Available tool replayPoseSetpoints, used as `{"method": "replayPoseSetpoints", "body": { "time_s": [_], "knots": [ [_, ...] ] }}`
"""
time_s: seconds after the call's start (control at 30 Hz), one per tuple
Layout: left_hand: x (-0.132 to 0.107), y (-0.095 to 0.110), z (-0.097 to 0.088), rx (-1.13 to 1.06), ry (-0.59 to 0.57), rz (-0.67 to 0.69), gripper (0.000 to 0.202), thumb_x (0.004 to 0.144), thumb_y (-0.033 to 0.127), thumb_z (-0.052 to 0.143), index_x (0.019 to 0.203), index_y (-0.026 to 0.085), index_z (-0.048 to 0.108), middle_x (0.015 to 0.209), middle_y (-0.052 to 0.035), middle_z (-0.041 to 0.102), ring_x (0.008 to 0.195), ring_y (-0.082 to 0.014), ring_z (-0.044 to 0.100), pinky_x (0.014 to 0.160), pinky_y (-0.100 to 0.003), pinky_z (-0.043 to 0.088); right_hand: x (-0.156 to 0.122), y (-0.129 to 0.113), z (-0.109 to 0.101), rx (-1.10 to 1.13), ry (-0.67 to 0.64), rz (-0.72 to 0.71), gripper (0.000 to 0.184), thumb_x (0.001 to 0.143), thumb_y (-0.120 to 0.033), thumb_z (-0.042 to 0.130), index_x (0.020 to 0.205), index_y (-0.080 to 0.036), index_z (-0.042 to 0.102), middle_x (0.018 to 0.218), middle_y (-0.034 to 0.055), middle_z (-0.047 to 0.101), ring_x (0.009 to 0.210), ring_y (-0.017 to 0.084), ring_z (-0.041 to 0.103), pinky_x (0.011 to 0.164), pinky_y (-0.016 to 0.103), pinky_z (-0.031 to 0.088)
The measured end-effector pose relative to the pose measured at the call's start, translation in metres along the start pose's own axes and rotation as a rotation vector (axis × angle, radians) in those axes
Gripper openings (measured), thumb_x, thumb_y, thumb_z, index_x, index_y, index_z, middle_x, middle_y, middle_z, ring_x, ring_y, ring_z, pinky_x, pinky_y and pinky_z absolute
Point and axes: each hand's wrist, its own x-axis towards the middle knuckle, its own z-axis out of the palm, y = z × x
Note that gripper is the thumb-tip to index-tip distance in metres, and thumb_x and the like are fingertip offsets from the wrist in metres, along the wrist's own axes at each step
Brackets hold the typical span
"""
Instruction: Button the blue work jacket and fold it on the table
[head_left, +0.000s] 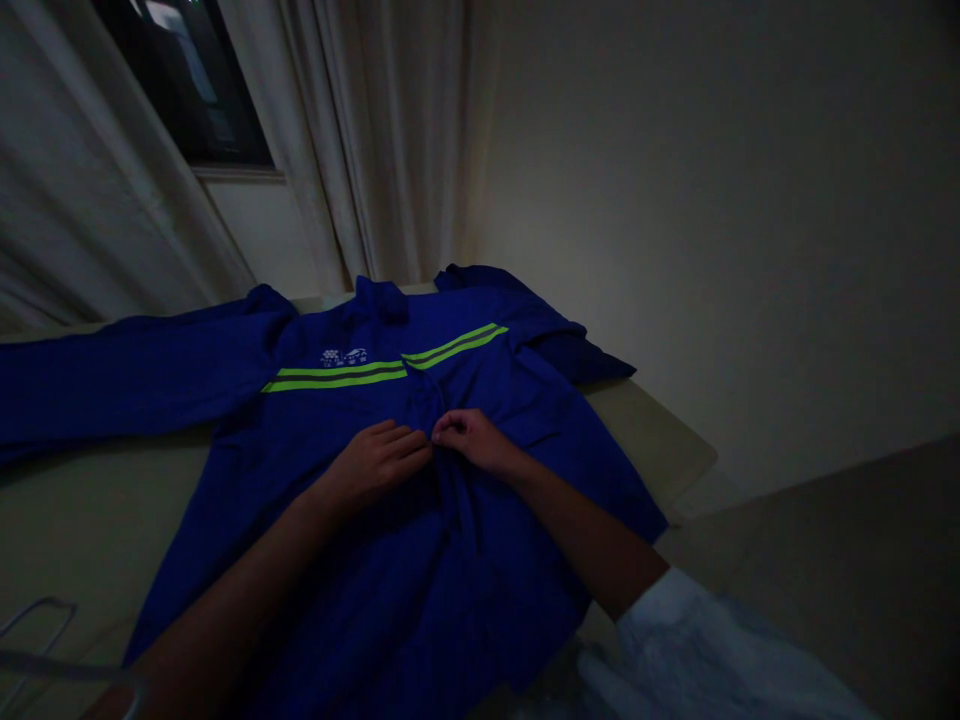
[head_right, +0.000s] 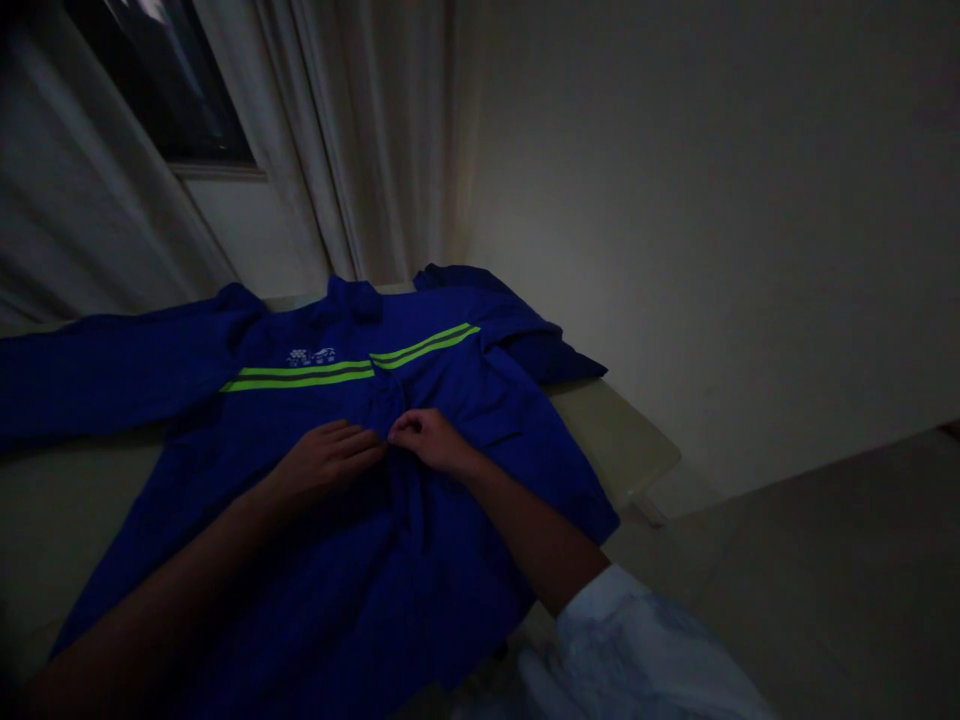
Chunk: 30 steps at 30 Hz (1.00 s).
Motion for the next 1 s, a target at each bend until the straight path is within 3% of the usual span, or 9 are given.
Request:
{"method": "replayPoseSetpoints", "body": {
  "time_s": [0.1, 0.2, 0.43, 0.5, 0.63, 0.7, 0.77, 0.87, 1.0],
  "knots": [
    [-0.001, -0.002, 0.0, -0.036, -0.078, -0.029, 0.012, 0.1, 0.012, 0.054, 0.099, 0.021, 0.062, 0.087, -0.001, 0.064, 0.071, -0.0172, 0.056, 0.069, -0.034, 0.04, 0.0, 0.003, 0.001, -0.039, -0.006, -0.013, 0.012, 0.081, -0.029, 0.071, 0.081, -0.018, 0.068, 0.058, -0.0086, 0.044, 0.056, 0.01, 0.035, 0.054, 0.024, 0.024],
    [-0.001, 0.0, 0.003, -0.058, -0.103, -0.053, 0.013, 0.099, 0.012, 0.055, 0.093, 0.022, 0.061, 0.086, -0.0007, 0.064, 0.071, -0.0172, 0.057, 0.068, -0.033, 0.041, -0.002, 0.005, 0.002, -0.107, 0.008, -0.07, 0.012, 0.085, -0.03, 0.068, 0.085, -0.018, 0.067, 0.061, -0.0084, 0.044, 0.057, 0.01, 0.035, 0.054, 0.024, 0.024],
    [0.0, 0.018, 0.016, -0.142, 0.007, -0.458, 0.011, 0.097, 0.015, 0.058, 0.088, 0.02, 0.059, 0.081, -0.001, 0.063, 0.075, -0.0168, 0.063, 0.068, -0.029, 0.044, -0.007, 0.004, 0.008, -0.239, 0.112, -0.202, 0.015, 0.09, -0.032, 0.063, 0.091, -0.018, 0.067, 0.066, -0.0075, 0.045, 0.06, 0.01, 0.041, 0.057, 0.024, 0.03],
    [-0.001, 0.018, 0.016, -0.148, -0.02, -0.451, 0.011, 0.097, 0.015, 0.057, 0.089, 0.021, 0.06, 0.081, -0.001, 0.064, 0.073, -0.0168, 0.062, 0.067, -0.029, 0.043, -0.006, 0.004, 0.008, -0.238, 0.128, -0.188, 0.015, 0.09, -0.033, 0.063, 0.091, -0.018, 0.067, 0.065, -0.0076, 0.044, 0.06, 0.01, 0.04, 0.057, 0.024, 0.03],
    [-0.002, 0.011, 0.01, -0.25, -0.135, -0.302, 0.016, 0.098, 0.013, 0.052, 0.092, 0.023, 0.062, 0.087, -0.0017, 0.065, 0.076, -0.017, 0.061, 0.069, -0.029, 0.044, -0.003, 0.005, 0.007, -0.189, 0.069, -0.142, 0.015, 0.088, -0.033, 0.064, 0.09, -0.018, 0.066, 0.067, -0.0069, 0.047, 0.062, 0.01, 0.04, 0.058, 0.024, 0.03],
    [0.0, 0.009, 0.006, -0.387, -0.123, -0.406, 0.013, 0.097, 0.016, 0.052, 0.095, 0.023, 0.062, 0.092, -0.0024, 0.066, 0.082, -0.0174, 0.063, 0.074, -0.03, 0.046, -0.002, 0.005, 0.006, -0.175, 0.062, -0.129, 0.017, 0.088, -0.034, 0.064, 0.09, -0.018, 0.066, 0.067, -0.0069, 0.046, 0.062, 0.011, 0.04, 0.058, 0.024, 0.03],
    [0.002, 0.009, 0.005, -0.547, -0.088, -0.607, 0.01, 0.098, 0.025, 0.054, 0.094, 0.022, 0.062, 0.09, -0.0018, 0.067, 0.081, -0.0172, 0.064, 0.073, -0.029, 0.046, -0.002, 0.004, 0.005, -0.167, 0.065, -0.116, 0.018, 0.089, -0.036, 0.063, 0.091, -0.018, 0.067, 0.066, -0.0072, 0.045, 0.061, 0.011, 0.039, 0.057, 0.024, 0.03],
    [0.005, 0.009, 0.009, -0.701, -0.081, -0.829, 0.02, 0.098, 0.042, 0.058, 0.099, 0.023, 0.064, 0.085, -0.0002, 0.068, 0.074, -0.0165, 0.063, 0.067, -0.029, 0.045, -0.003, 0.003, 0.004, -0.18, 0.05, -0.12, 0.018, 0.09, -0.035, 0.063, 0.093, -0.018, 0.067, 0.067, -0.0072, 0.045, 0.061, 0.011, 0.04, 0.057, 0.024, 0.03],
    [0.005, 0.009, 0.014, -0.699, -0.145, -0.843, 0.025, 0.098, 0.045, 0.058, 0.106, 0.023, 0.067, 0.087, -0.0017, 0.07, 0.075, -0.0172, 0.064, 0.066, -0.029, 0.044, -0.005, 0.005, 0.005, -0.237, 0.038, -0.165, 0.012, 0.091, -0.029, 0.063, 0.094, -0.018, 0.067, 0.07, -0.0062, 0.049, 0.065, 0.011, 0.044, 0.06, 0.024, 0.033]
  ]
}}
